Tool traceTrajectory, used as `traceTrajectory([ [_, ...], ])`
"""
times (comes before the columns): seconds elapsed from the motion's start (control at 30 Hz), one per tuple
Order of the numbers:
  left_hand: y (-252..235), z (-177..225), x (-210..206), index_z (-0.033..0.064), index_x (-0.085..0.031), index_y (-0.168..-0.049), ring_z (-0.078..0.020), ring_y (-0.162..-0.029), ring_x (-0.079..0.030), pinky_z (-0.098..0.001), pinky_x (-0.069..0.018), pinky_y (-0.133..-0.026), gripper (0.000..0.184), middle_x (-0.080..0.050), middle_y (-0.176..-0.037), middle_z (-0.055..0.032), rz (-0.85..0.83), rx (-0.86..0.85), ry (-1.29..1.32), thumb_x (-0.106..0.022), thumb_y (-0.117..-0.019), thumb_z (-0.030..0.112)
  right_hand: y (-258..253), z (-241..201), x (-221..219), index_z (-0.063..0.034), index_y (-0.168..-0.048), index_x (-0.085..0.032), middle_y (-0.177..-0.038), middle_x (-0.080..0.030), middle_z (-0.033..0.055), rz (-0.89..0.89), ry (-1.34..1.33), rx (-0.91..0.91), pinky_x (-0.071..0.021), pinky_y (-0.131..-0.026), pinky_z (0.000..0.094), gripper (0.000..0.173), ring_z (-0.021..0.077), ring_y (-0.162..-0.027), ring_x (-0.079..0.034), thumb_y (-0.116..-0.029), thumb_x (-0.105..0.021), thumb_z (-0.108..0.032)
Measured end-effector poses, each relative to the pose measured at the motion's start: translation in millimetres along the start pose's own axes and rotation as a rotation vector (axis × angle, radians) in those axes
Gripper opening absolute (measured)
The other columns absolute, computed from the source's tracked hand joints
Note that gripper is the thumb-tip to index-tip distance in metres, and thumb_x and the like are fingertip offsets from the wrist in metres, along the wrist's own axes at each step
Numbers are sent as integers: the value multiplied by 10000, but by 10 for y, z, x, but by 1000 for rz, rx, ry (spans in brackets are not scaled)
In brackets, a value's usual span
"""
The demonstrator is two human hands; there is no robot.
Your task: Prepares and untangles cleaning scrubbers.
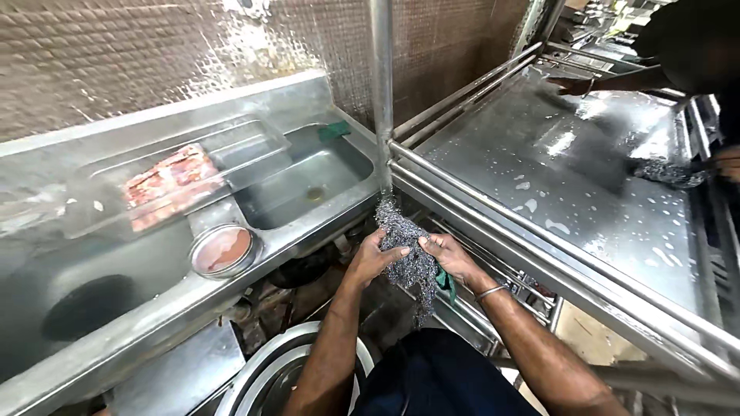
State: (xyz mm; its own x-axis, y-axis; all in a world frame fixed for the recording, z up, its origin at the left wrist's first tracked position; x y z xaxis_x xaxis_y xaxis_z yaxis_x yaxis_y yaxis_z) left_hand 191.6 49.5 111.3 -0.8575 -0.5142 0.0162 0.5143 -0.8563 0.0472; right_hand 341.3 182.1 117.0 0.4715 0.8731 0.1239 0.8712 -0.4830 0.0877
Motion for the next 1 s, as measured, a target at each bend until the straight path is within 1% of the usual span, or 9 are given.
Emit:
traceTrajectory([
  [0.2,-103,-99,16,15,-659,-1259,-206,-1039,-681,-418,-574,-918,374,-711,-1164,-123,89,81,47,-765,-921,134,-245,-8,-18,-51,-834,-686,-745,-630,70,-15,177,14,-517,-682,397,454,162,-699,-609,-1078,-494,-382],
  [0.3,-149,-141,66,13,-655,-1252,-198,-972,-692,-403,-591,-859,320,-720,-1117,-122,143,118,163,-719,-954,112,-210,-37,0,-44,-1073,-737,-896,-714,65,-20,117,20,-566,-764,351,293,126,-791,-660,-1018,-627,-310],
  [0.33,-165,-149,92,15,-658,-1247,-198,-954,-696,-403,-596,-844,307,-720,-1103,-123,158,126,196,-710,-961,115,-159,-71,-17,-42,-1155,-718,-899,-710,69,-23,113,2,-563,-730,326,290,117,-762,-647,-995,-668,-278],
  [0.37,-175,-146,119,19,-656,-1242,-198,-940,-697,-405,-597,-833,299,-719,-1093,-124,181,141,227,-704,-967,126,-85,-120,-50,-45,-1226,-685,-874,-687,76,-28,124,-21,-531,-658,305,322,118,-705,-607,-978,-696,-250],
  [0.47,-181,-101,209,57,-624,-1291,-195,-891,-712,-404,-615,-774,339,-725,-1067,-112,248,197,348,-687,-984,185,-42,29,-128,-84,-1322,-642,-1020,-727,81,-127,76,-51,-579,-752,335,470,147,-836,-675,-888,-788,-192],
  [0.57,-216,-92,283,78,-587,-1329,-203,-884,-713,-420,-620,-754,359,-717,-1069,-112,255,211,431,-652,-1007,220,-108,258,-252,-66,-1286,-634,-1057,-723,74,-193,-42,-113,-583,-819,339,455,146,-907,-686,-864,-802,-100],
  [0.73,-238,-268,312,126,-563,-1374,-242,-978,-710,-471,-609,-814,405,-707,-1146,-117,279,256,536,-648,-1008,277,-178,311,-290,-61,-1140,-690,-929,-707,74,7,-44,-114,-558,-699,328,192,136,-762,-648,-980,-682,-168],
  [0.9,-115,-562,191,164,-452,-1472,-279,-1051,-675,-497,-592,-850,610,-659,-1242,-137,182,342,507,-738,-942,257,-171,16,-171,-83,-1092,-734,-939,-727,78,163,210,-33,-569,-740,401,174,165,-805,-678,-990,-672,-210],
  [1.0,-83,-641,3,151,-503,-1415,-257,-956,-695,-440,-601,-761,590,-691,-1157,-132,173,416,503,-787,-898,175,-230,11,-159,-64,-1062,-733,-915,-722,117,153,441,40,-568,-740,484,171,233,-805,-694,-986,-678,-208],
])
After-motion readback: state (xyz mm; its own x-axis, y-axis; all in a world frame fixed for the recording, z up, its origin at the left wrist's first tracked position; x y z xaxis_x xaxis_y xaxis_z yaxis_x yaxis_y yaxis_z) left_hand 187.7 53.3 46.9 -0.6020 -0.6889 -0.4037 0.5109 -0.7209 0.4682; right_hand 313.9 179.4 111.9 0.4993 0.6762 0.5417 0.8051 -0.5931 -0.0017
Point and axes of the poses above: each hand's wrist, its own y-axis away from the middle knuckle, its own x-axis out of the back of the hand, z = x × y, the point moved 4 cm from there along -y, towards the middle knuckle
